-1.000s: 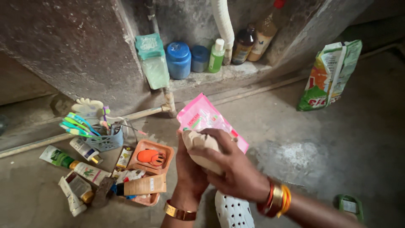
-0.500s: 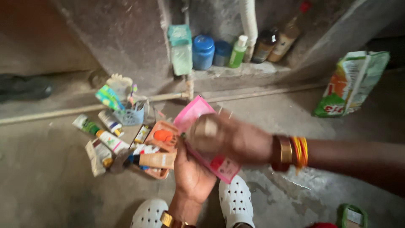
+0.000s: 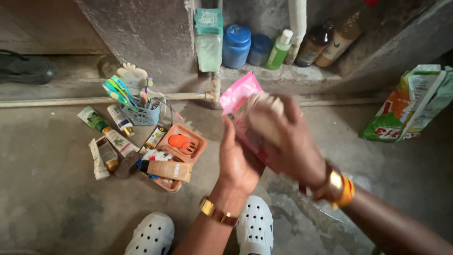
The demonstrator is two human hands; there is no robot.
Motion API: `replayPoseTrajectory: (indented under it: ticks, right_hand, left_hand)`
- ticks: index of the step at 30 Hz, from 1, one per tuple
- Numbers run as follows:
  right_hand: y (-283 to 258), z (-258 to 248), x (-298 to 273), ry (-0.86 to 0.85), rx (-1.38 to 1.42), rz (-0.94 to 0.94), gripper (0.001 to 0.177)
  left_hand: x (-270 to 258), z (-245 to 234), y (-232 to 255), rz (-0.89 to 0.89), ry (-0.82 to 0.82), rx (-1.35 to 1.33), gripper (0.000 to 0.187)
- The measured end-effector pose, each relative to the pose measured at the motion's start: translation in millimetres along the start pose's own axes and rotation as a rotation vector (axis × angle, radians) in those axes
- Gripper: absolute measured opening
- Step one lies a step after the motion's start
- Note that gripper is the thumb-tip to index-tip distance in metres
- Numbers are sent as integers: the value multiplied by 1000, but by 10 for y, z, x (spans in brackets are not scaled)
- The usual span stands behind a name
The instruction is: The person squats on a wet concrete floor and wipes several personal care items with a cloth, including a clear bottle with a red cap, a pink sachet, and a small tube. The items are handled one at a time and placed back on the floor or a nearby ledge.
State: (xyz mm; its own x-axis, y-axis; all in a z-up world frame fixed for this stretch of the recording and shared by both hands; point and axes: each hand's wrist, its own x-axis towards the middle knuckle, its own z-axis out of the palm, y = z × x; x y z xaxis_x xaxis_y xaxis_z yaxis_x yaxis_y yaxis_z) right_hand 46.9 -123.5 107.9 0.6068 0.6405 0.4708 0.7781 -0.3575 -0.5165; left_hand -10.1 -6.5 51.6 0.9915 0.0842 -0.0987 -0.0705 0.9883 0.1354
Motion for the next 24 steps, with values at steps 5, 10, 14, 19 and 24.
replayPoseTrajectory:
  ticks: [5,10,14,19,24]
  right_hand:
    - [181,-250,21,-30,-80,-9,58]
    - [53,-383,-47,-42,-163,96,60]
    - [79,-538,-44,-164,15,212,61]
    - [79,-644,-94,-108,-183,175,60]
    - [167,-759,-177,-132,-54,166,58]
  left_hand:
    - [112,74,-73,-55,-60,53,75]
    - [131,233,-345,-23,4,-1,75]
    - [113,259,-475,-10,27,-58,75]
    - [75,368,-580,-2,-29,-21,74]
    - [67,327,-612,-25,7,30,73]
